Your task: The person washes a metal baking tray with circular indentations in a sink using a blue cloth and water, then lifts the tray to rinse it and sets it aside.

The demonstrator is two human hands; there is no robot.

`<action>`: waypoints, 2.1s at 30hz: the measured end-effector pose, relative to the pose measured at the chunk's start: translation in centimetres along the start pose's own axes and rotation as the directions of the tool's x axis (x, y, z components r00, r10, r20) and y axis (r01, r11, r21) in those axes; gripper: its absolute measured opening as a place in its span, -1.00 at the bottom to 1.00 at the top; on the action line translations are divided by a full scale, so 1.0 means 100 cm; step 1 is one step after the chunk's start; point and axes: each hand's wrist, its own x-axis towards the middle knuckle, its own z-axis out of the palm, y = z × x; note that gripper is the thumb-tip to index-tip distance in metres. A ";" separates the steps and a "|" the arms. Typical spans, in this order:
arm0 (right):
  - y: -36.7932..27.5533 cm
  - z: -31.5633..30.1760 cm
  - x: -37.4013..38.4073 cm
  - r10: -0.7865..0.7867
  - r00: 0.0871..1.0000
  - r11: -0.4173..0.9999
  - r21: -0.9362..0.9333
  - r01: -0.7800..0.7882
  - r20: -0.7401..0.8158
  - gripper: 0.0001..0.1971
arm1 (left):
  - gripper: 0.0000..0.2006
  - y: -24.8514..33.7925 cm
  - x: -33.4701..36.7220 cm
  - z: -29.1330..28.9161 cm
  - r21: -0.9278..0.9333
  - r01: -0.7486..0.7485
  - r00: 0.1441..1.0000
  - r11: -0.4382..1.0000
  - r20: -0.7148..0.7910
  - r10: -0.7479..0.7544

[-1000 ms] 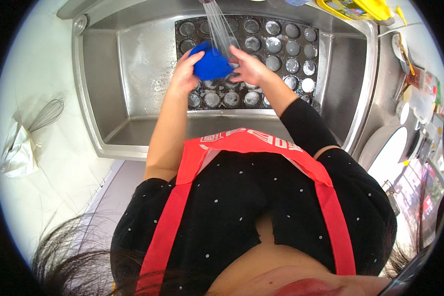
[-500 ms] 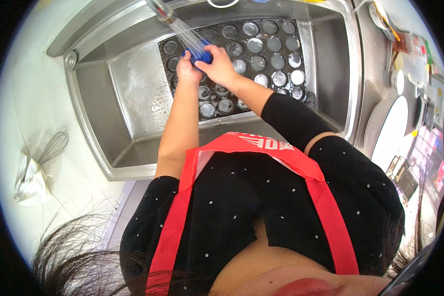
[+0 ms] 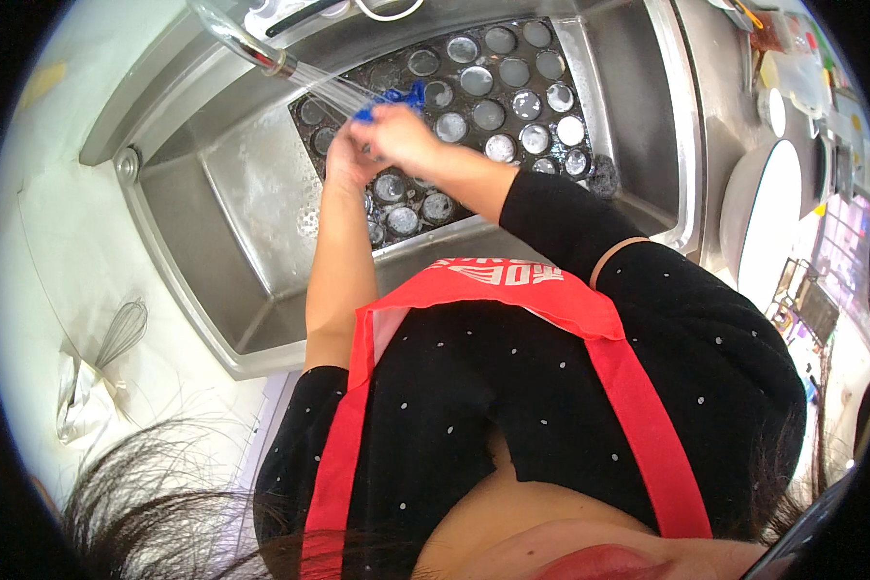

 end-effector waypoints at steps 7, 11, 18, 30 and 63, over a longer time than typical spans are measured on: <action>0.003 0.000 -0.050 -0.124 0.990 0.990 -0.051 0.128 0.069 -0.77 | -0.66 -0.009 -0.023 0.054 -0.019 -0.146 0.989 0.989 -0.035 0.145; 0.023 -0.032 0.011 0.075 0.956 0.952 0.304 0.016 -0.283 -0.72 | -0.73 -0.015 -0.030 0.069 -0.229 -0.249 0.967 0.941 -0.105 0.230; 0.037 -0.031 0.068 0.253 0.959 0.561 0.787 -0.255 0.130 -0.73 | -0.45 -0.011 -0.047 0.072 -0.114 -0.318 0.945 0.941 0.048 0.325; 0.103 -0.038 -0.040 0.079 0.952 0.979 0.202 -0.019 -0.295 -0.60 | -0.70 -0.061 -0.037 0.090 0.232 -0.215 0.975 0.949 0.004 0.220; 0.047 -0.317 -0.140 0.154 0.971 0.560 -0.793 -0.239 -0.183 -0.68 | -0.71 -0.248 0.014 0.331 0.803 -0.481 0.851 0.352 0.331 0.407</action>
